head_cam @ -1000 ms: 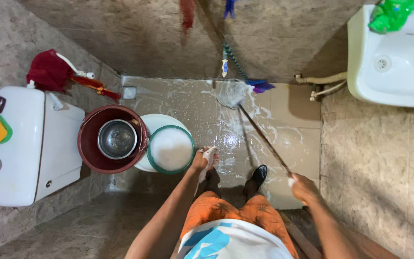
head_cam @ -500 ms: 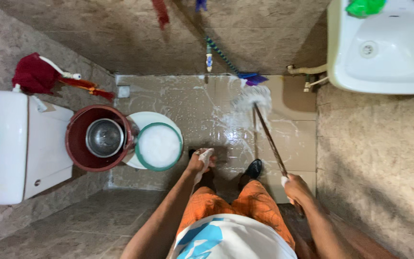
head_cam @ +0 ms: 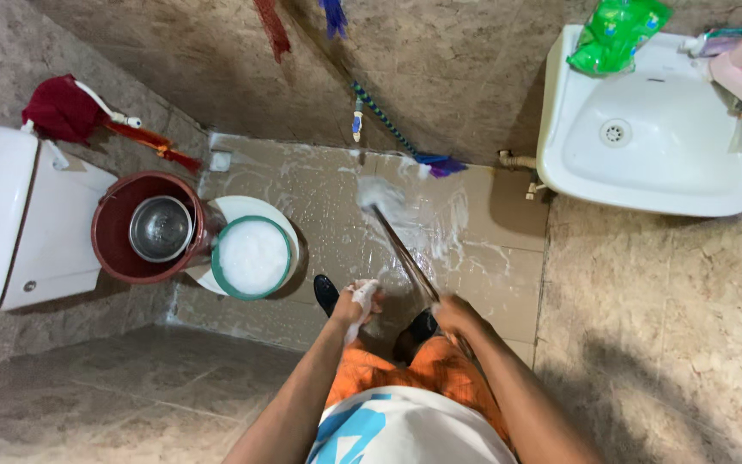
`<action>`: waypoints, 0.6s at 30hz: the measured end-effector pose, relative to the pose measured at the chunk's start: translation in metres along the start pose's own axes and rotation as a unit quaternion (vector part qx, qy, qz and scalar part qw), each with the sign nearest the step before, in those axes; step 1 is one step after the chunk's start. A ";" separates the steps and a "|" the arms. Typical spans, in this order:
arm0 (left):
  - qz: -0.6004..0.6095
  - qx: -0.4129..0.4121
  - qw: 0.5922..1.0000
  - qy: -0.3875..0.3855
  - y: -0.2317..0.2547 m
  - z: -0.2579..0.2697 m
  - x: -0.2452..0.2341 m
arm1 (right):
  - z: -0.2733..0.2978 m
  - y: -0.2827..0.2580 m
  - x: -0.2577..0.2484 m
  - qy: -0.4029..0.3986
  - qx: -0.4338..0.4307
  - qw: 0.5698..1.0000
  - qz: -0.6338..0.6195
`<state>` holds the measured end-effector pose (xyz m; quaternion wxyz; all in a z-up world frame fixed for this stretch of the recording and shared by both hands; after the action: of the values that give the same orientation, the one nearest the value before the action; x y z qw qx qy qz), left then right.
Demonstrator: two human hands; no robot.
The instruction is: The person scrubs the bathroom floor using a mop and soapy water, then uses a wooden pole to push the water toward a drain.
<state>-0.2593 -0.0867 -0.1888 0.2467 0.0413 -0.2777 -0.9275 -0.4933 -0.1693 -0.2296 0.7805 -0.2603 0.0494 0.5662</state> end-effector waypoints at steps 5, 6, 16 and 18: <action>-0.036 0.082 0.996 -0.013 -0.021 -0.009 0.041 | -0.054 -0.005 0.012 -0.008 -0.072 0.996 0.050; -0.048 0.082 0.996 -0.004 -0.027 -0.008 0.046 | -0.051 0.008 0.017 -0.008 -0.080 0.995 0.054; 0.036 0.093 0.993 -0.060 -0.039 -0.018 0.075 | 0.104 0.159 -0.084 0.013 0.140 0.979 0.146; 0.048 0.076 0.994 -0.069 -0.041 -0.020 0.074 | 0.148 0.137 -0.120 0.106 0.079 0.963 0.235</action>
<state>-0.3380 -0.1025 -0.2232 0.2677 -0.0180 -0.3652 -0.8914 -0.6931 -0.1738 -0.1061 0.6336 -0.2378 0.2363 0.6973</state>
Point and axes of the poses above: each hand's wrist, its own z-axis away from the middle knuckle, its own x-axis out of the palm, y = z × x, the point moved 10 cm from there along -z, towards the middle knuckle, and after that the axes turned 3 degrees about y, right-handed, at the moved point
